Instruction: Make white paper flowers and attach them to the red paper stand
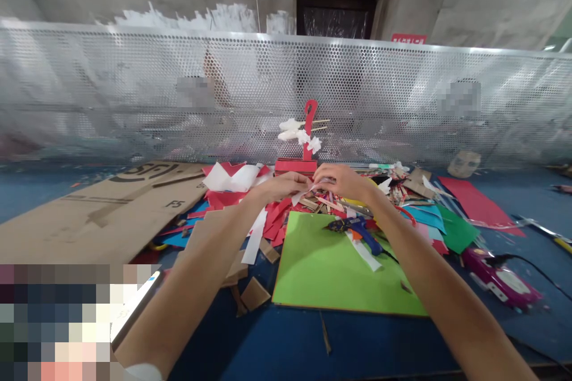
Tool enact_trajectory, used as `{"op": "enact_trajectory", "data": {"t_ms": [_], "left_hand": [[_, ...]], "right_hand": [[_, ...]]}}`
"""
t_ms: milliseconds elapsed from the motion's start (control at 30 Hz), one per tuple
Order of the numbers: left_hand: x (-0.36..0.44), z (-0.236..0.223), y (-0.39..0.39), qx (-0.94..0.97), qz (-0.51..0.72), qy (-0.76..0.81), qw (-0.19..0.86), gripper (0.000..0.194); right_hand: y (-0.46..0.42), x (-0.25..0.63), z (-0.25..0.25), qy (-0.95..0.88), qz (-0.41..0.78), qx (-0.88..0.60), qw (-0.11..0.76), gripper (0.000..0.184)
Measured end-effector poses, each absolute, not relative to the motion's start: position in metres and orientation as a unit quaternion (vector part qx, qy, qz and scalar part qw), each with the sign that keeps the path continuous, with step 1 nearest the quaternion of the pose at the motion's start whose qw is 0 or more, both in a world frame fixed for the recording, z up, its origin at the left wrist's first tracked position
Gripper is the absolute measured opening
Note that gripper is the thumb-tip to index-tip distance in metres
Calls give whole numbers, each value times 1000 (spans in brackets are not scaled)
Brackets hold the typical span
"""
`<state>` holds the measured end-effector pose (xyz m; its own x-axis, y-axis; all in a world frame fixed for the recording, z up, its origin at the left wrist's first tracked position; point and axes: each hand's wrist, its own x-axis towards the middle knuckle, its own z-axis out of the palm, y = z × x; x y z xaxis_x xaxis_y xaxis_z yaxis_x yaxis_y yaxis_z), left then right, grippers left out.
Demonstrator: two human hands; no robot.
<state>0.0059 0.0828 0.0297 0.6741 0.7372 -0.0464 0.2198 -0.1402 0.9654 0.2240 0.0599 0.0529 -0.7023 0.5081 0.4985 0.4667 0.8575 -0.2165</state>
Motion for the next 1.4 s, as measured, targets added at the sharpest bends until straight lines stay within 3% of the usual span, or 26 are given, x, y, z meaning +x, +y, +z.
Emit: {"op": "enact_trajectory", "data": {"t_ms": [300,967,1233,1400], "left_hand": [[10,46,66,729,218,339,554,16],[21,33,81,783,316,212,492,20],[24,45,61,790,346,197,467,25],[23,46,59,805,332,222,439,23]], "right_hand": [[54,228,58,-891,183,-283,304,19],[64,236,55,-810,256,-329,413,21],[67,233,51,-776,329,-327,427,26],[67,233,52,-781,313,-351,411,24]]}}
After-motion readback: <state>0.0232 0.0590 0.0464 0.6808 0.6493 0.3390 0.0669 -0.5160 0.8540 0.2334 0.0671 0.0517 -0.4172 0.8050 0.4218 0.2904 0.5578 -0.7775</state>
